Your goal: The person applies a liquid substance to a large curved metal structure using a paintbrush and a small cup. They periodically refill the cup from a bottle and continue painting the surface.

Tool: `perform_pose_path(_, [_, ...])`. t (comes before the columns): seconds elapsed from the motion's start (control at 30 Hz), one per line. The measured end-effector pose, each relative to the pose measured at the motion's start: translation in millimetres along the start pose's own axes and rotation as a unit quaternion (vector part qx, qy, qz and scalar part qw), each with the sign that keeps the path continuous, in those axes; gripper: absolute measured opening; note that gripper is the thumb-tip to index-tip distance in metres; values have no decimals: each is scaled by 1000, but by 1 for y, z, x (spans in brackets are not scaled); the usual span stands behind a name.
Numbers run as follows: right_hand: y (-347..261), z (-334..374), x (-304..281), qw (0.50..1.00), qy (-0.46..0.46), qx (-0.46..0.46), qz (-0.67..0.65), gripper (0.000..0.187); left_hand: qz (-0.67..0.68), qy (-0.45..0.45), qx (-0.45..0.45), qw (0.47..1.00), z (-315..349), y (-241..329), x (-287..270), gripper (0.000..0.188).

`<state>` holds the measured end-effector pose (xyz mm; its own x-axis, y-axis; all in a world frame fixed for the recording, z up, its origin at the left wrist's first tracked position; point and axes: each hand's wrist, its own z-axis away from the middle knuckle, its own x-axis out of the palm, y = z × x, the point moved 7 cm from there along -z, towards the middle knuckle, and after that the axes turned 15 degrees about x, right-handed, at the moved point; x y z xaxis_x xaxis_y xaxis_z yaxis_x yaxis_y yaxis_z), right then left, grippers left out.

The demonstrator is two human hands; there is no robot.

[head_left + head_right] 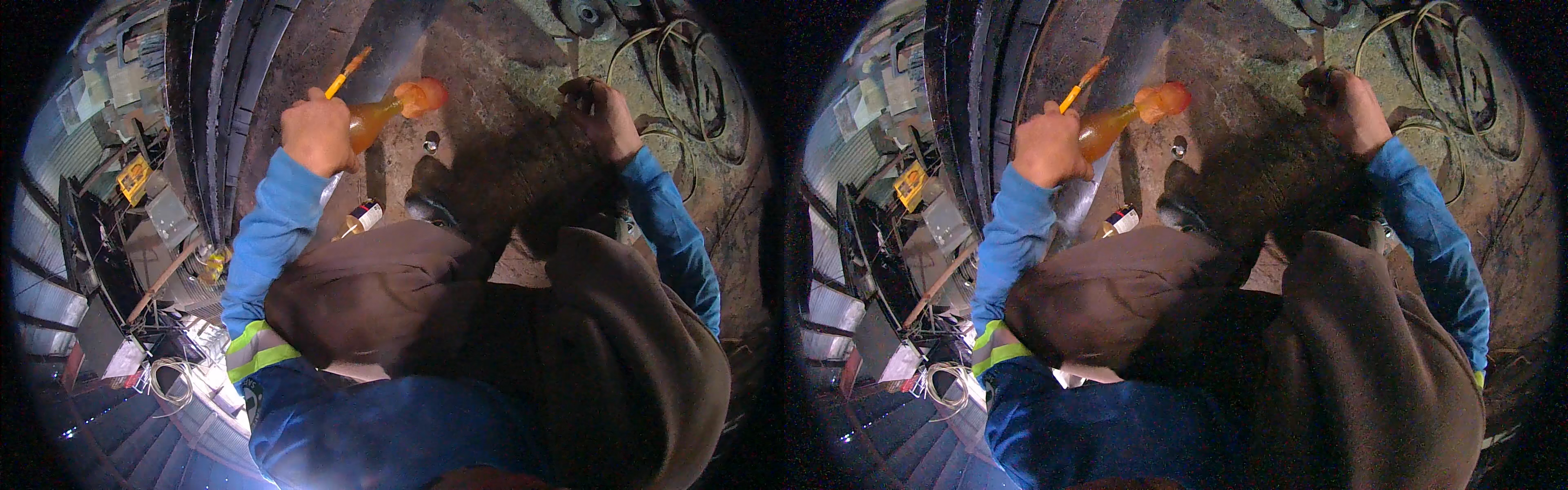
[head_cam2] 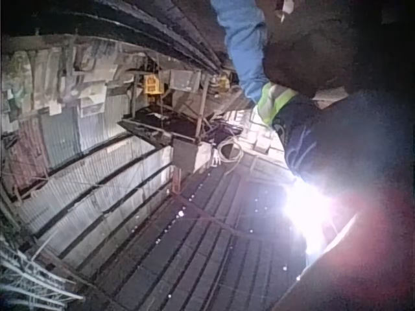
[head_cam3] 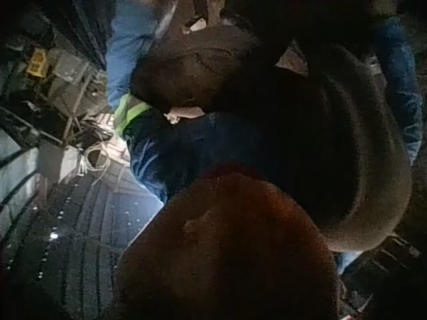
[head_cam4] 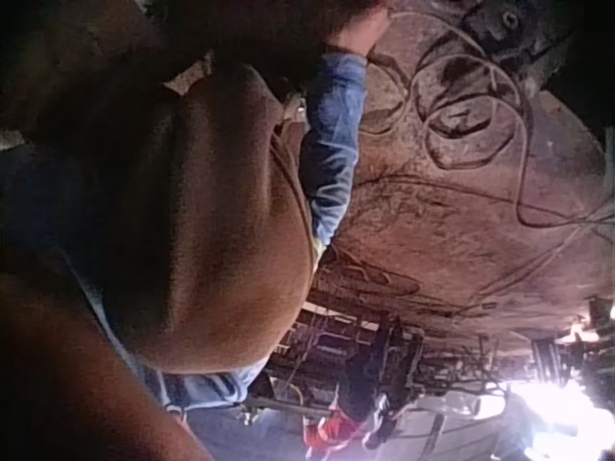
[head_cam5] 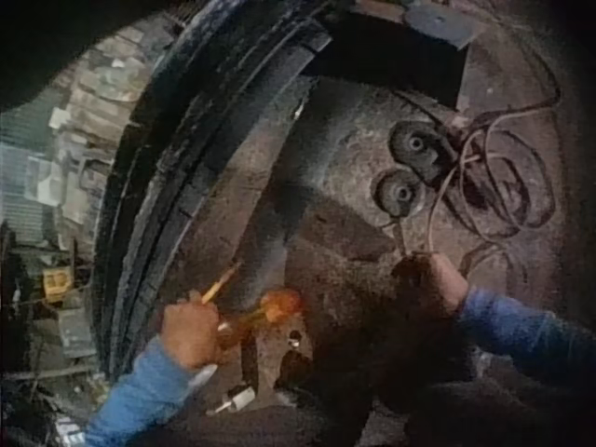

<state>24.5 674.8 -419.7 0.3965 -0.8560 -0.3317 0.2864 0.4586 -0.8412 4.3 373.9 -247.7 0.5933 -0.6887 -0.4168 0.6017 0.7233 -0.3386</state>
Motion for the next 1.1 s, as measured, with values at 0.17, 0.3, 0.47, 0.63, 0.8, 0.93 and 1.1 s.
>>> perform_pose_path(0.17, [-6,2,-4,999,-13,29,18,25,1,12,10,1000,2,2,-1,71])
perform_pose_path(0.3, [0,0,-3,1000,-8,23,12,26,0,15,11,1000,1,1,-1,70])
perform_pose_path(0.47, [2,1,-2,1000,-7,17,-1,26,3,20,15,1000,2,1,1,69])
perform_pose_path(0.63, [-3,2,-3,1000,-6,11,9,26,-4,22,11,1000,2,1,0,68])
perform_pose_path(0.8, [-3,1,-2,1000,-5,22,12,25,-4,32,15,999,3,1,-1,67])
perform_pose_path(0.93, [-3,1,-2,1000,-6,7,20,25,-5,35,18,999,4,2,-2,67])
perform_pose_path(1.1, [-2,2,-1,1000,-5,6,-6,25,2,32,17,999,5,2,-2,67])
